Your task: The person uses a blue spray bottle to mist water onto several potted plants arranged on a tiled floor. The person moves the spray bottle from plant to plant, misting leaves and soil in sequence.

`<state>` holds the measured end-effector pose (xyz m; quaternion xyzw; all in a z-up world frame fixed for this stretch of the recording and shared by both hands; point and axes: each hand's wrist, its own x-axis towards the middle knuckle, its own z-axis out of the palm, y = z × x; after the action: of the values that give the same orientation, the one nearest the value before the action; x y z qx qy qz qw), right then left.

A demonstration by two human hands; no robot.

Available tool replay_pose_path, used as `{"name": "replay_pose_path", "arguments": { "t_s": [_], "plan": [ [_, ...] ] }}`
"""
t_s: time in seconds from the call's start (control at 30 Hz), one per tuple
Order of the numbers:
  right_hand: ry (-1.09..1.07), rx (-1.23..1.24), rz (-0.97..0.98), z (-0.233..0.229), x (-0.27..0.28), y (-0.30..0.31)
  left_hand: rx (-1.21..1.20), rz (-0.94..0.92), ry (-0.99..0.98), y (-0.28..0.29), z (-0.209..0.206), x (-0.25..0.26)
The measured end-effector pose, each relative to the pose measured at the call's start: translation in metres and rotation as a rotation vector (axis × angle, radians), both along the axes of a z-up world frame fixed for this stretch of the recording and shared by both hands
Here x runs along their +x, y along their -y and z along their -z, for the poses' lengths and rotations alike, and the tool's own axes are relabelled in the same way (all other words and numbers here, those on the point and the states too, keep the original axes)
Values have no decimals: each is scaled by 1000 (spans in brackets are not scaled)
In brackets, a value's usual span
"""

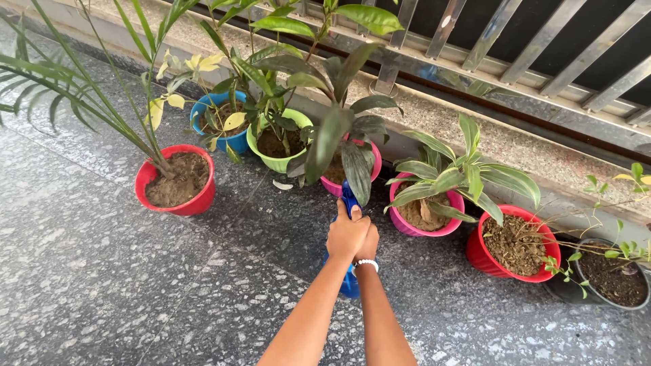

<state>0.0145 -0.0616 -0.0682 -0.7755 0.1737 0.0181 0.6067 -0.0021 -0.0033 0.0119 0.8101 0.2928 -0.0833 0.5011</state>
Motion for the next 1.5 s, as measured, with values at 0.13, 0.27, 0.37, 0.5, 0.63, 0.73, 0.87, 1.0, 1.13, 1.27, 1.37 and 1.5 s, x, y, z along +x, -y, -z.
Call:
{"name": "replay_pose_path", "arguments": {
  "t_s": [0.13,0.27,0.37,0.5,0.63,0.73,0.87,1.0,1.13,1.27,1.37,1.5],
  "plan": [
    [32,-38,-7,-1,-1,-1,-3,7,1,0,1,-1],
    [-3,-20,1,-1,0,1,-6,10,4,2,2,0],
    [30,-68,3,1,1,1,-9,11,2,2,3,1],
    [69,-84,-11,5,3,3,-8,7,5,4,4,2],
    [-1,-43,6,10,3,6,-12,-13,23,7,5,0],
    [44,-89,-3,14,7,7,-7,-5,27,8,5,1],
    [55,-131,0,17,7,5,3,-4,37,5,3,-1],
    [11,-94,7,13,1,10,-48,-17,33,12,3,-3],
    [-53,-199,52,1,-1,37,-9,33,26,42,0,-5],
    [-139,-369,165,0,-9,80,-46,143,-48,92,-2,-14],
    [-133,-247,222,10,-14,116,-41,227,-13,131,3,-20],
    [10,1206,-56,20,-6,154,-28,275,80,172,9,-28]
  ]
}}
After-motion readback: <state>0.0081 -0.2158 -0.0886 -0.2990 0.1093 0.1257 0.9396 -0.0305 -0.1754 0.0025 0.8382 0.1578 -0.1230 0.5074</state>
